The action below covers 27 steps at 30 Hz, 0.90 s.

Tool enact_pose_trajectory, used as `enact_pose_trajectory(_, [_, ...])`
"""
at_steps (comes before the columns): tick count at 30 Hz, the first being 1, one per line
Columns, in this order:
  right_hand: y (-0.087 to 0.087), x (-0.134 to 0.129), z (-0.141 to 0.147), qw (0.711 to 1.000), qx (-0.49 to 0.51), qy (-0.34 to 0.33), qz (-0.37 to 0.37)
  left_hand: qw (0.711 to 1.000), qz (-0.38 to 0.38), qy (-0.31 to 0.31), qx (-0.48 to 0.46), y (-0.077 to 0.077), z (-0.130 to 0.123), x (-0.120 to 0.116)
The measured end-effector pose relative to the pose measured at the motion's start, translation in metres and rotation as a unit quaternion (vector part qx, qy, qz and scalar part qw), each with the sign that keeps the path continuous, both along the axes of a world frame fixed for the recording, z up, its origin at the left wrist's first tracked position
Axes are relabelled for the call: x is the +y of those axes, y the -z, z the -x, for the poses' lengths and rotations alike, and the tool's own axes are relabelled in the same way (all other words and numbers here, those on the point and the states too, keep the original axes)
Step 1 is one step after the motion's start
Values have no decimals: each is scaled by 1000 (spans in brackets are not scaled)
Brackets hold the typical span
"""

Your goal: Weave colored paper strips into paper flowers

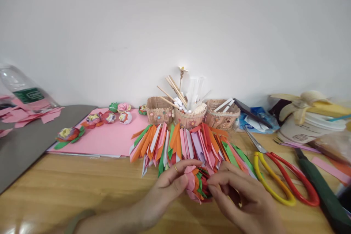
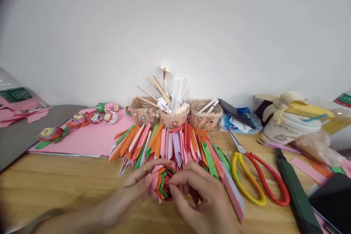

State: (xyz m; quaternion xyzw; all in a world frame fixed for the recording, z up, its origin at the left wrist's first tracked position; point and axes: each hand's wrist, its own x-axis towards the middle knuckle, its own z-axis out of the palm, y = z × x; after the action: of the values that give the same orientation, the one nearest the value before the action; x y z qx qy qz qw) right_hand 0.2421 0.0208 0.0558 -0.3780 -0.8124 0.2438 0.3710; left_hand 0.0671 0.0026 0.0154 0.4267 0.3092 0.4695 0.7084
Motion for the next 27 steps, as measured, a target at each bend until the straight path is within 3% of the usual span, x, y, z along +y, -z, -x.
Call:
enact_pose_trajectory(4, [-5,3,-4,993,46,49,93,999,-21,-35,-8,3,3,3])
enact_pose_trajectory(9, [-8,1,-5,993,22,44,106,998,-19,-50,-42,2,3,5])
enact_pose_trajectory(15, [-4,2,-6,995,41,47,84,988,41,-20,-148,-7,-1,6])
enact_pose_trajectory(23, [4,1,1,998,44,-43,2,986,115,12,-121,-5,-3,8])
enact_pose_trajectory(27, [7,0,5,998,43,-48,14,984,135,28,-113,-4,-3,9])
